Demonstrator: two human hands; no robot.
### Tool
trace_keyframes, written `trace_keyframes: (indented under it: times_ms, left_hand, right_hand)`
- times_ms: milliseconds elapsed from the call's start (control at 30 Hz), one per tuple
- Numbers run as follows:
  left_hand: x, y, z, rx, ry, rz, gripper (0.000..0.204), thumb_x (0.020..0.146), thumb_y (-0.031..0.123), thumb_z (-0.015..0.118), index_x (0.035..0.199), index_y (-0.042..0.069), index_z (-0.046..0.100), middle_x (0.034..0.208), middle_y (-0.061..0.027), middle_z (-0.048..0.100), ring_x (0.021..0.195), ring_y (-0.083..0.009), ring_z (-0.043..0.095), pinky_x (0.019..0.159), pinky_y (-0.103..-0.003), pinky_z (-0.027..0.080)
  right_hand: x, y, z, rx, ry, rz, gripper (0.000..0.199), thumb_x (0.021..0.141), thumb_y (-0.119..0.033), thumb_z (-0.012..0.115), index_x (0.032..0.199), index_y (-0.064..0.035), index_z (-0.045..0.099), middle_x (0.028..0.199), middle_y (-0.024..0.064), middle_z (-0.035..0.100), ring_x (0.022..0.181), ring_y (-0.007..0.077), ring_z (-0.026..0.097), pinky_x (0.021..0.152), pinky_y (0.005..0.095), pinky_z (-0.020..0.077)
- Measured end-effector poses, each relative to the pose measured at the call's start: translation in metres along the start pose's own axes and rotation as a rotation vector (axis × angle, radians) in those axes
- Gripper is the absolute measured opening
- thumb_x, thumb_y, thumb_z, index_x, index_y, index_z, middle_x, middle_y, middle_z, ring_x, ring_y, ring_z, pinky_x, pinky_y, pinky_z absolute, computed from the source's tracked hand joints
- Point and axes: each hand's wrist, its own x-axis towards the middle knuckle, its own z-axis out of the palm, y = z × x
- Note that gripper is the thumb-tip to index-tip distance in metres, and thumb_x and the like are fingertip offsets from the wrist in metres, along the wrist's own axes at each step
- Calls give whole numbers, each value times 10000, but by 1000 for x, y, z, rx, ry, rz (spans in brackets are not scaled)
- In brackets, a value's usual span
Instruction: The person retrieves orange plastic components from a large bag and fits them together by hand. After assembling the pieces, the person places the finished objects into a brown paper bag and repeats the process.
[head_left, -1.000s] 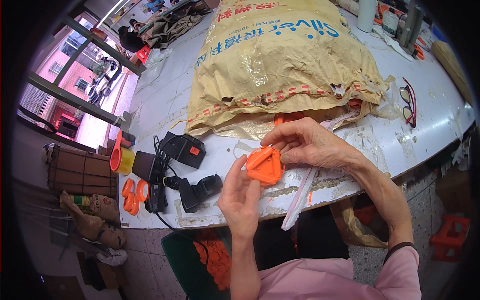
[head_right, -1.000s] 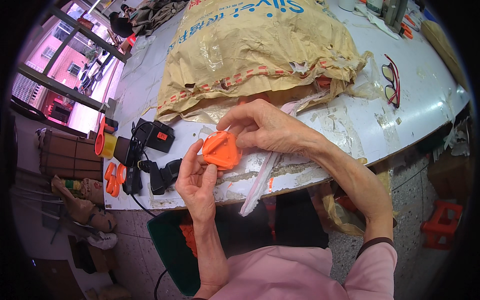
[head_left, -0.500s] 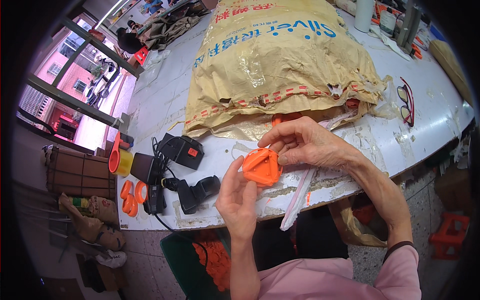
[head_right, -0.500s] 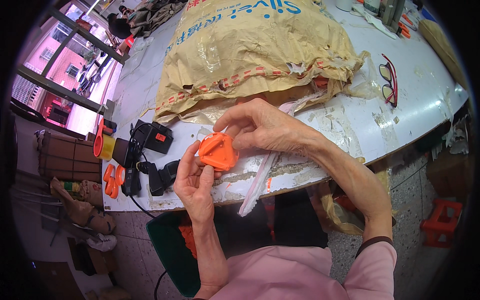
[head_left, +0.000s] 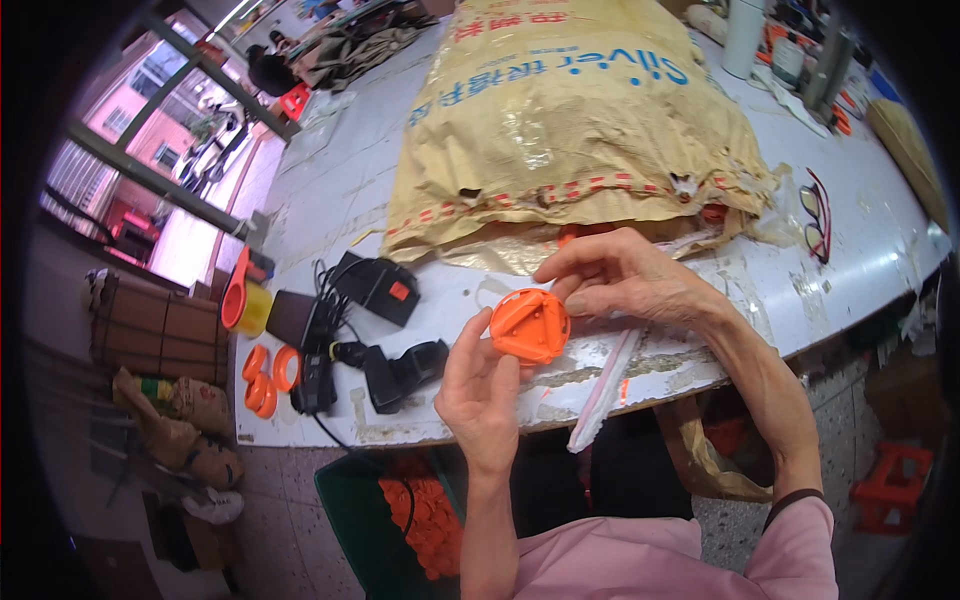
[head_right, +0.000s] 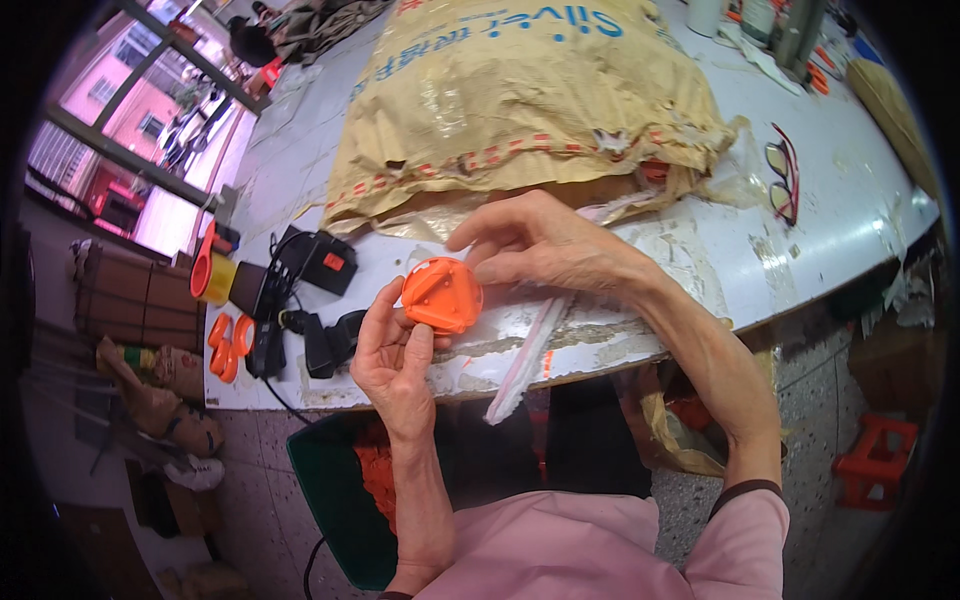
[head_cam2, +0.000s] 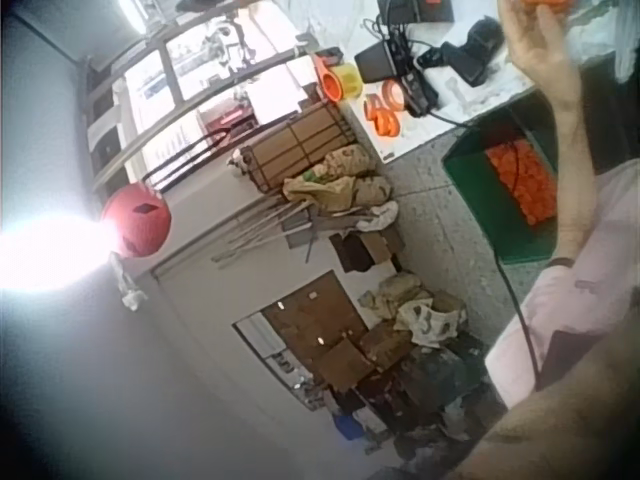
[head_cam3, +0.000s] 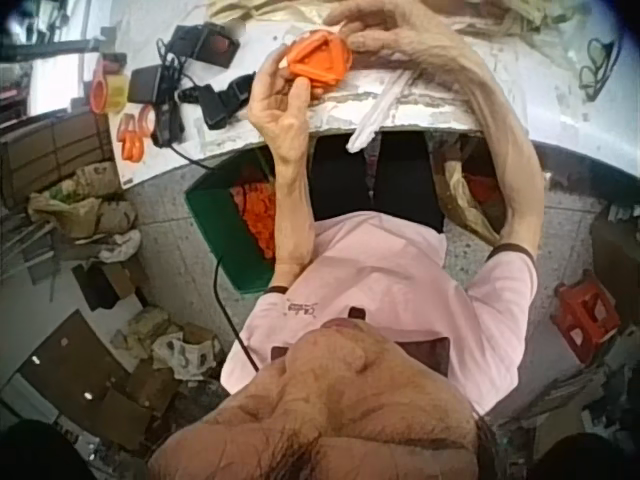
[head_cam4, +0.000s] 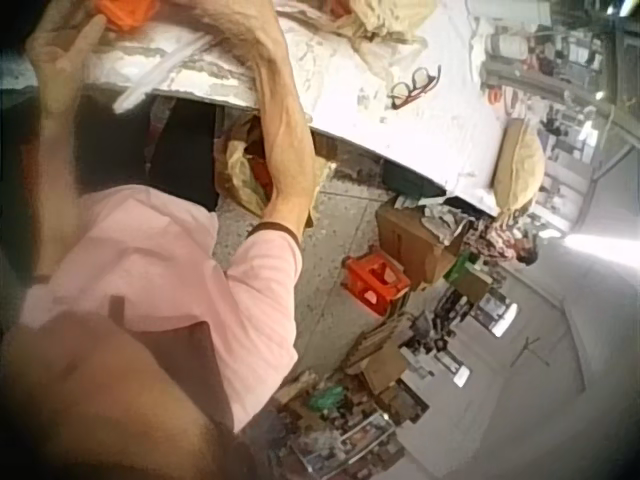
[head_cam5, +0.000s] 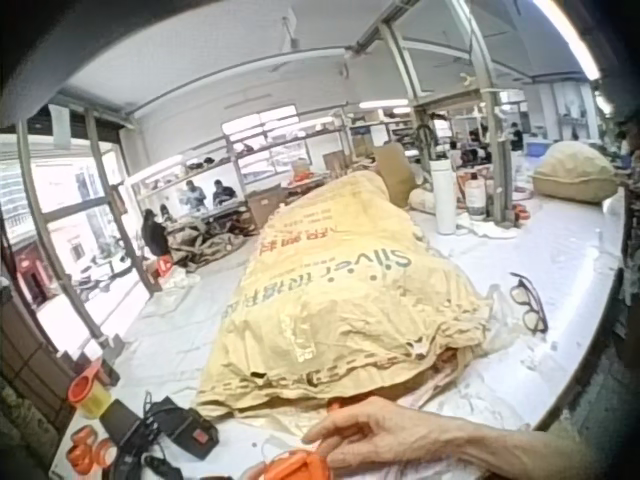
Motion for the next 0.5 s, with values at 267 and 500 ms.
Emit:
trace_keyframes:
  times_ms: [267,500]
  left_hand:
    - [-72,24,-39,-124,-24,-57,380,862,-75,524,1238,-81,470,1022,-144,611,819,-149,592,732,-260,495]
    - [-167,-54,-142,72,401,-520,425,827,-47,517,1250,-43,464,1027,-129,617,797,-156,619,682,-275,534]
  right_hand:
    - [-1,-1,-4,-25,201,31,387,768,-61,621,1143,13,560,914,74,641,801,119,602,723,237,495]
    - [7,8,-6,-152,219,23,415,784,-120,660,1165,0,549,929,48,636,817,100,605,724,215,467]
